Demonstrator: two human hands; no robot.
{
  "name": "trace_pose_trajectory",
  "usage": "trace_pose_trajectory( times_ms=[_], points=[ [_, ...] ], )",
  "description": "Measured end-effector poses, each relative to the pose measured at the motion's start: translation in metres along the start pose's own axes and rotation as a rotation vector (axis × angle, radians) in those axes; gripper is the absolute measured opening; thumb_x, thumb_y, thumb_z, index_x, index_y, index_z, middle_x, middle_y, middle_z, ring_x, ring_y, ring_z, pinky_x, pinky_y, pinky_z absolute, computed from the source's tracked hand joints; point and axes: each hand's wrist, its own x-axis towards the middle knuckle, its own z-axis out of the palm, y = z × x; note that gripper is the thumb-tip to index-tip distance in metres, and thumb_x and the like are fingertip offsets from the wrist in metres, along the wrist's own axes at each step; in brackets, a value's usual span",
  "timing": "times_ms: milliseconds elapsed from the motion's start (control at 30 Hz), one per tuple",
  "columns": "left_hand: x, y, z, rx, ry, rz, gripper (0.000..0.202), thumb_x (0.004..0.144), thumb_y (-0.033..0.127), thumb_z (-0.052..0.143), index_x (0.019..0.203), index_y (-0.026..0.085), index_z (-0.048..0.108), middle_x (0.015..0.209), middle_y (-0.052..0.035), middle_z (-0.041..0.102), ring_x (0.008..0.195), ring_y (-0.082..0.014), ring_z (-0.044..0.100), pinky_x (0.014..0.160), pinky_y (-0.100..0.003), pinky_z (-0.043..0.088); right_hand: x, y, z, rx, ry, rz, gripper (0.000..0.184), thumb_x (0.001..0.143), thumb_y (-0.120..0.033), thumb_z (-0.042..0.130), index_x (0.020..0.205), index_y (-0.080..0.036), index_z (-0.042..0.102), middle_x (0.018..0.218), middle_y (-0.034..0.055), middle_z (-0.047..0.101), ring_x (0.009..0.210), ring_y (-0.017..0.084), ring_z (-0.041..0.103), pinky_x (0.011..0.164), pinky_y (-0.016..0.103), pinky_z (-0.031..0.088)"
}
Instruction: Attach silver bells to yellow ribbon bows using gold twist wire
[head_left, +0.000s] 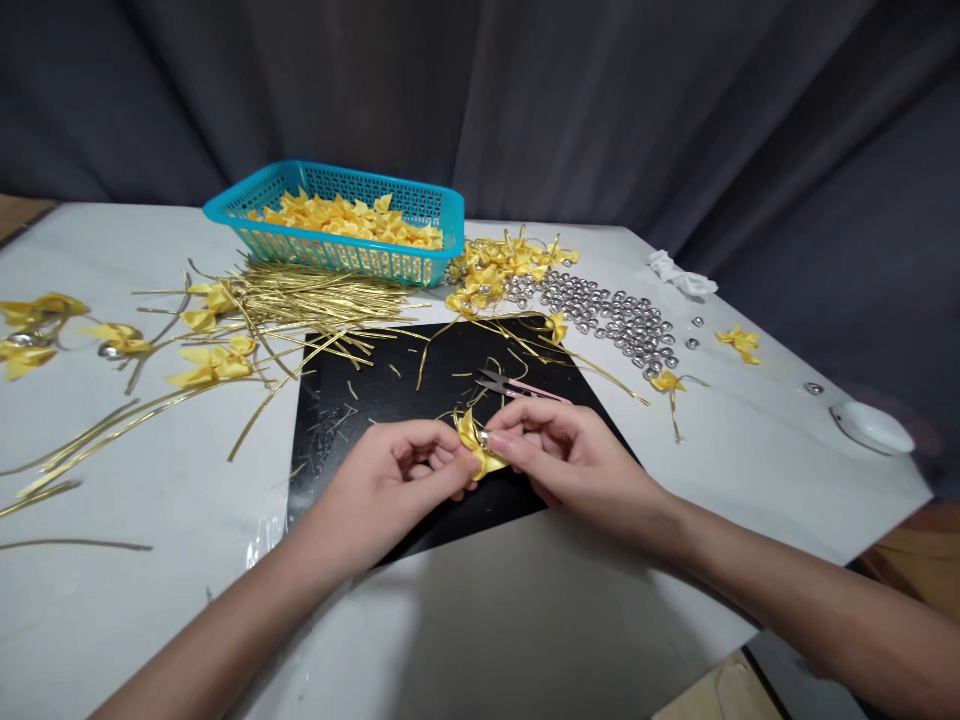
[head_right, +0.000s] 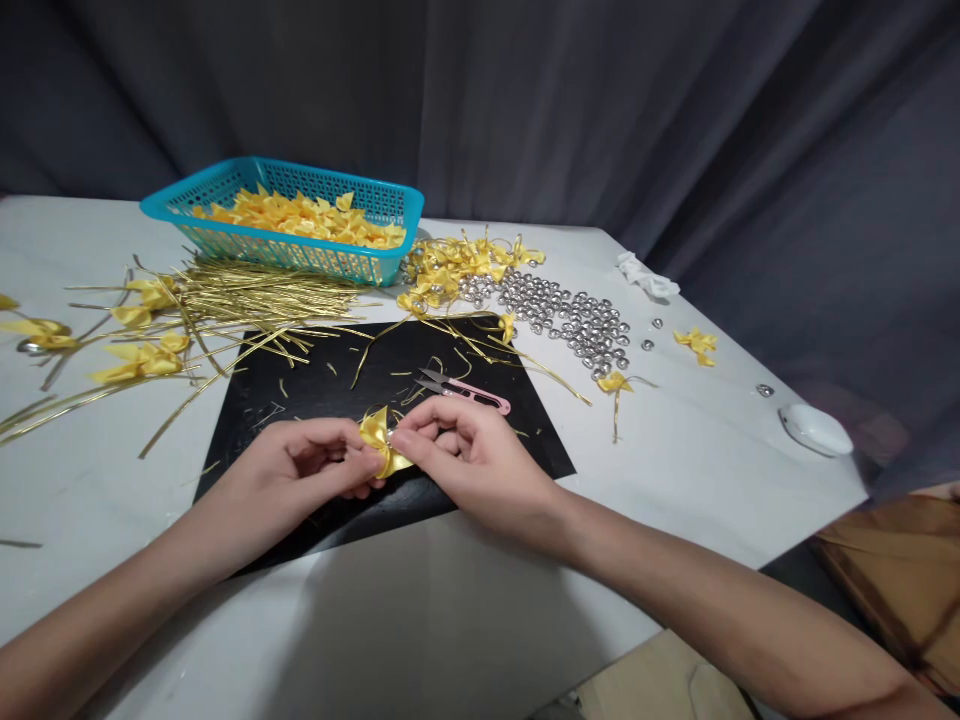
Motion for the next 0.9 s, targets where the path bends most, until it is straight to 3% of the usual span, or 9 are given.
trace_pose_trajectory(
  times_ms=[233,433,700,900],
  points=[
    [0.0003,-0.0002,0.0000,-0.025,0.029,0.028,0.018,0.073,0.031,0.062,0.062,0.016,0.062,0.061,-0.0005,0.061,0.060,-0.0123,0.054,0.057,-0.021,0.043,0.0017,0.0026,-0.0044,0.062,-0.072,0.121,0.029,0.080,-0.042,0.061,0.080,-0.014,0.055,0.043,-0.0093,0.037,0.033,0.002,0.030,0.033,0.014,0.019],
    [0.0005,-0.0004,-0.0002,-0.043,-0.038,0.025,0.016,0.075,0.030,0.062,0.067,0.016,0.064,0.063,0.0005,0.061,0.062,-0.0114,0.054,0.060,-0.020,0.043,0.0019,0.0030,-0.0044,0.132,-0.076,0.023,0.028,0.076,-0.041,0.065,0.078,-0.014,0.056,0.052,-0.0071,0.044,0.038,0.001,0.032,0.034,0.014,0.021],
    [0.0013,0.0023,-0.0008,-0.100,-0.042,0.029,0.017,0.074,0.028,0.063,0.063,0.016,0.062,0.060,0.0013,0.060,0.061,-0.0103,0.054,0.060,-0.018,0.043,0.0006,0.0048,-0.0015,0.063,-0.043,-0.045,0.019,0.084,-0.033,0.057,0.082,-0.015,0.053,0.046,-0.0104,0.033,0.035,0.001,0.027,0.034,0.016,0.018],
    [0.0003,-0.0004,-0.0018,-0.211,-0.045,0.022,0.016,0.078,0.026,0.061,0.065,0.017,0.062,0.060,0.0029,0.060,0.061,-0.0083,0.055,0.061,-0.016,0.044,0.0048,0.0075,-0.0083,-0.083,-0.045,-0.166,0.016,0.083,-0.030,0.057,0.086,-0.014,0.058,0.059,-0.0045,0.048,0.044,0.002,0.037,0.040,0.015,0.029]
  ],
)
